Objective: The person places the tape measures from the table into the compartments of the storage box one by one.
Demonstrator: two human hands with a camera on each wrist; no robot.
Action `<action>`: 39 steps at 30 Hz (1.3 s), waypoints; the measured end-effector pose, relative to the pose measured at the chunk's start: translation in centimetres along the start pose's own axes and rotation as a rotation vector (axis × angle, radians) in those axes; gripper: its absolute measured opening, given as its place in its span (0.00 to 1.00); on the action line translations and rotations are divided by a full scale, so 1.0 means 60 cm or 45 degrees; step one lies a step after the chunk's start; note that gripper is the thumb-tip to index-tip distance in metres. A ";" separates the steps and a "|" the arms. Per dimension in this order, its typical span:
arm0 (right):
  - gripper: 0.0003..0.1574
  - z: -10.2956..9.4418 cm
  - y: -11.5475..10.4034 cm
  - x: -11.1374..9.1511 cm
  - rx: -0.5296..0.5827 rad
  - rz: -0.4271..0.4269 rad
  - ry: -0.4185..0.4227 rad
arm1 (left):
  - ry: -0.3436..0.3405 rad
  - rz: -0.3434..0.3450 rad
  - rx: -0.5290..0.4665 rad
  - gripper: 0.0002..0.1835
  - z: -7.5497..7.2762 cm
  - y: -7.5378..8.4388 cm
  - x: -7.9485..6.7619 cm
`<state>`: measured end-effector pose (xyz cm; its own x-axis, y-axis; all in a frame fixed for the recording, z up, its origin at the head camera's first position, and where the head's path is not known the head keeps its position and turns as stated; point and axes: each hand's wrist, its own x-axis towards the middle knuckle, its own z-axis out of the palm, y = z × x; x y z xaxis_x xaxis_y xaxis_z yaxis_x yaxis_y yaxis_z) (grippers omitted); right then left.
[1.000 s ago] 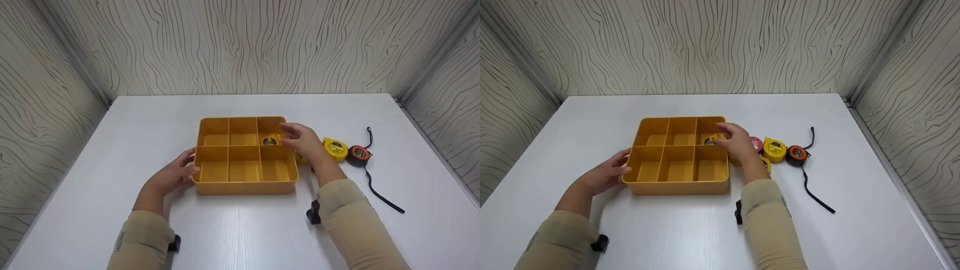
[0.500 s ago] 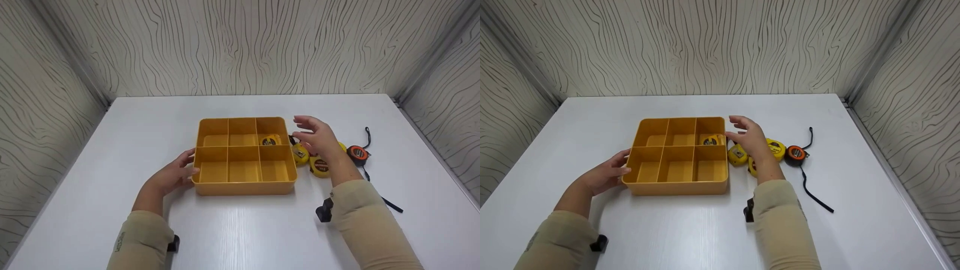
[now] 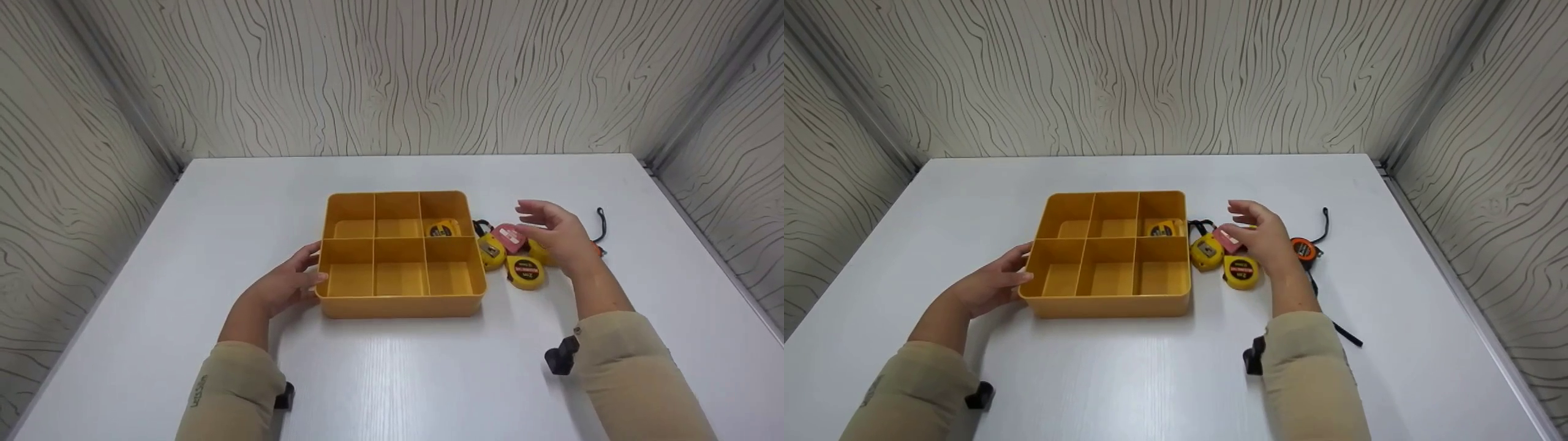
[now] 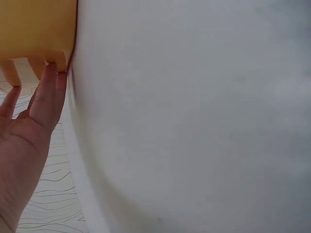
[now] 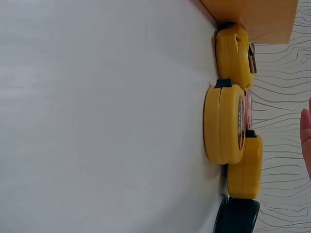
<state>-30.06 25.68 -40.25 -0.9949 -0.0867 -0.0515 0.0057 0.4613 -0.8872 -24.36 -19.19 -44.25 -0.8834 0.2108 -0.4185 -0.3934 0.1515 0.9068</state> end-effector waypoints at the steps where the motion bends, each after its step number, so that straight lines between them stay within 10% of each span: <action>1: 0.37 -0.004 0.004 -0.003 0.002 0.001 -0.001 | -0.004 0.003 -0.003 0.41 0.000 0.000 0.000; 39: 0.34 -0.021 0.115 -0.056 0.036 0.120 -0.099 | -0.065 0.040 -0.033 0.38 -0.004 -0.001 0.000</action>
<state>-26.79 30.27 -45.60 -0.9790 -0.1130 -0.1696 0.1026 0.4458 -0.8893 -24.39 -19.43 -44.31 -0.8815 0.2641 -0.3914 -0.3729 0.1193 0.9202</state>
